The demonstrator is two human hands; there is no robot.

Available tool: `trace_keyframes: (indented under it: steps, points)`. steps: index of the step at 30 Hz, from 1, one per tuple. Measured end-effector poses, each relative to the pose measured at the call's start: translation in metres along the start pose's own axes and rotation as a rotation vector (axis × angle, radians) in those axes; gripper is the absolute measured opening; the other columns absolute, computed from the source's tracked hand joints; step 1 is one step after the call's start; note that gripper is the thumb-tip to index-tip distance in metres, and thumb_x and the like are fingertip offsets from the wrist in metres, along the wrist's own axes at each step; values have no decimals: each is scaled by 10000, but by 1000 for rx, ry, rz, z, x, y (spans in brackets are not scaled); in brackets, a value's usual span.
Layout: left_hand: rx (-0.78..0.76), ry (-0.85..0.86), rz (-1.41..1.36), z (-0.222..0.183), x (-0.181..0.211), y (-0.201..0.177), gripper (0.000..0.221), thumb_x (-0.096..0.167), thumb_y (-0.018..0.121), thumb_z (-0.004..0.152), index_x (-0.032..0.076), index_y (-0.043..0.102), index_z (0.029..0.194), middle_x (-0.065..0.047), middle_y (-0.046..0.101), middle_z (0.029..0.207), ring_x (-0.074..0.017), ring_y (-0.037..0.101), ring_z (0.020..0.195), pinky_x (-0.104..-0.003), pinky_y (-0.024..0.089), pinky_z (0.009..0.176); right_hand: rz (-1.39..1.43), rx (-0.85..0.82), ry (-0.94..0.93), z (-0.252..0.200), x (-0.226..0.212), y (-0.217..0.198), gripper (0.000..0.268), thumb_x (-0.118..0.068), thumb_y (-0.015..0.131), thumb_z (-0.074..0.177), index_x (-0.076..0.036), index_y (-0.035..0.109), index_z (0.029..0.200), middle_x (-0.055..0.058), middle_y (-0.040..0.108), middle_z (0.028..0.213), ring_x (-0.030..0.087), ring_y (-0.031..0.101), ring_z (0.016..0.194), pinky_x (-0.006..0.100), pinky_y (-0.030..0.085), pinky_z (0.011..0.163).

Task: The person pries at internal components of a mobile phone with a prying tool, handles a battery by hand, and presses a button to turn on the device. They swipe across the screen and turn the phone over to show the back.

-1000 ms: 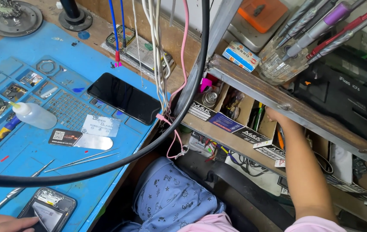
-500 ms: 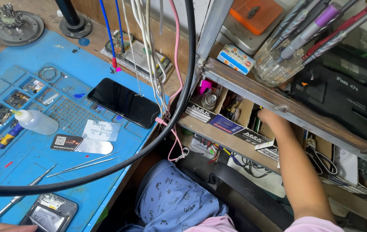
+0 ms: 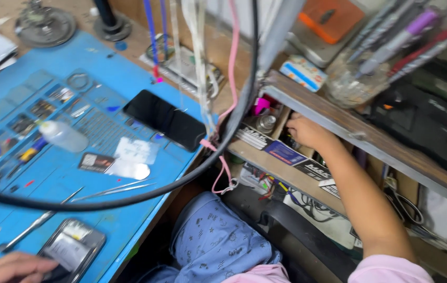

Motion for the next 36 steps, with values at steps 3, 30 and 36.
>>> trace_keyframes:
  steps: [3,30,36]
  points:
    - [-5,-142,-87,-38,89,17,269,115,766,826,164,1002,946,5,934,939,-107,851,865,-246,601,857,-214,-27,-67,12,7,17,159,-194,622,851,-74,720,815,128,629,886,370,660,868,525,507,806]
    - [-108,330,-237,-70,139,-20,223,130,703,891,172,776,1098,25,757,1020,-127,689,848,-294,575,731,-9,-169,-388,-76,-346,-113,283,-407,758,820,-307,834,1073,-162,867,1047,24,827,925,221,601,928]
    - [-96,392,-343,-63,127,-16,267,132,767,848,139,766,1115,25,773,932,-98,684,778,-265,578,705,397,220,-992,-73,-517,-75,167,-151,736,907,-71,715,1052,65,749,970,219,713,844,329,567,762]
Point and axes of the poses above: each hand's wrist, its own z-axis towards the middle knuckle, its own y-axis out of the palm, x = y × z, the point moved 1 cm from there along z, towards the middle knuckle
